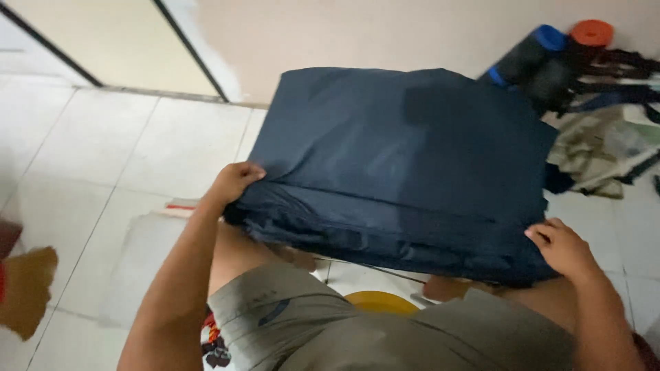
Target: The person is unfolding, aligning the zipper, and zipping up a sleeping bag.
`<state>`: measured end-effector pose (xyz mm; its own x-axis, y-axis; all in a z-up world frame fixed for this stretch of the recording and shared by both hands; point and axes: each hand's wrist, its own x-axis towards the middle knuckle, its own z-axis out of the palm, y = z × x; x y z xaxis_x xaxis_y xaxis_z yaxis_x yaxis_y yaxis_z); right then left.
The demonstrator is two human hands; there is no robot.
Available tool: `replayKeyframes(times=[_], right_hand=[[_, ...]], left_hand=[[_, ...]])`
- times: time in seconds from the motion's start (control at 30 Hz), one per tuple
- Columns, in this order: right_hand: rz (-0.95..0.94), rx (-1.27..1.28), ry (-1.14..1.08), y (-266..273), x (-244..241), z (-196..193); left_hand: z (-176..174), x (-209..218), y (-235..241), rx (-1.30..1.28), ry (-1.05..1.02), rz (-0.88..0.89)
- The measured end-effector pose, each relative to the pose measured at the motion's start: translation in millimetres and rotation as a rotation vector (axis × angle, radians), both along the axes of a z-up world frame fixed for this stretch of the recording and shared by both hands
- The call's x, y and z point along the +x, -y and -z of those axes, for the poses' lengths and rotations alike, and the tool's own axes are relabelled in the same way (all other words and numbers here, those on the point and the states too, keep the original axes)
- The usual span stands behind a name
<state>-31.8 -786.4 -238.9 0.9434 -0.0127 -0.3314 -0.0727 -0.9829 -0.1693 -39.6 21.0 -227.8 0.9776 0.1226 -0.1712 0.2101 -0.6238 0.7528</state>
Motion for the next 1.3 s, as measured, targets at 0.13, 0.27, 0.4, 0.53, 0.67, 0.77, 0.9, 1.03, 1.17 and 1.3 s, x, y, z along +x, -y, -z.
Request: replayKeyframes(times=[0.13, 0.27, 0.4, 0.53, 0.67, 0.77, 0.9, 1.03, 1.17, 1.3], right_hand=[[-0.056, -0.161, 0.183, -24.6, -17.4, 26.1], [-0.145, -0.09, 0.783, -24.3, -49.1, 43.0], [-0.225, -0.408, 0.448, -6.3, -52.9, 54.0], [-0.162, -0.491, 0.104, -2.7, -35.3, 61.1], [-0.305, -0.57, 0.343, 18.8, -16.7, 55.9], [-0.308, -0.481, 0.476, 42.7, -6.2, 68.6], [-0.306, -0.451, 0.476, 55.5, -6.8, 86.0], [-0.305, -0.347, 0.478, 68.5, -12.6, 99.8], [-0.241, -0.211, 0.472, 91.5, -11.4, 113.0], [-0.236, -0.035, 0.51, 99.1, -8.8, 108.9]], left_hand=[[-10.0, -32.6, 10.4, 0.401, 0.194, -0.052], [-41.5, -87.8, 15.8, 0.349, 0.253, -0.233], [-34.2, -137.3, 1.8, 0.198, 0.091, -0.263], [-46.8, -132.8, -0.4, 0.219, -0.174, -0.235], [-33.5, -114.9, -28.4, -0.16, -0.123, -0.152], [-49.1, -103.9, -29.7, -0.616, -0.052, -0.194], [-38.0, -84.3, -18.4, -0.889, -0.053, -0.215], [-43.1, -61.8, 9.1, -0.837, -0.085, -0.42], [-29.9, -50.5, 0.1, -0.818, -0.192, -0.411], [-62.4, -53.4, 6.6, -0.502, -0.294, -0.301]])
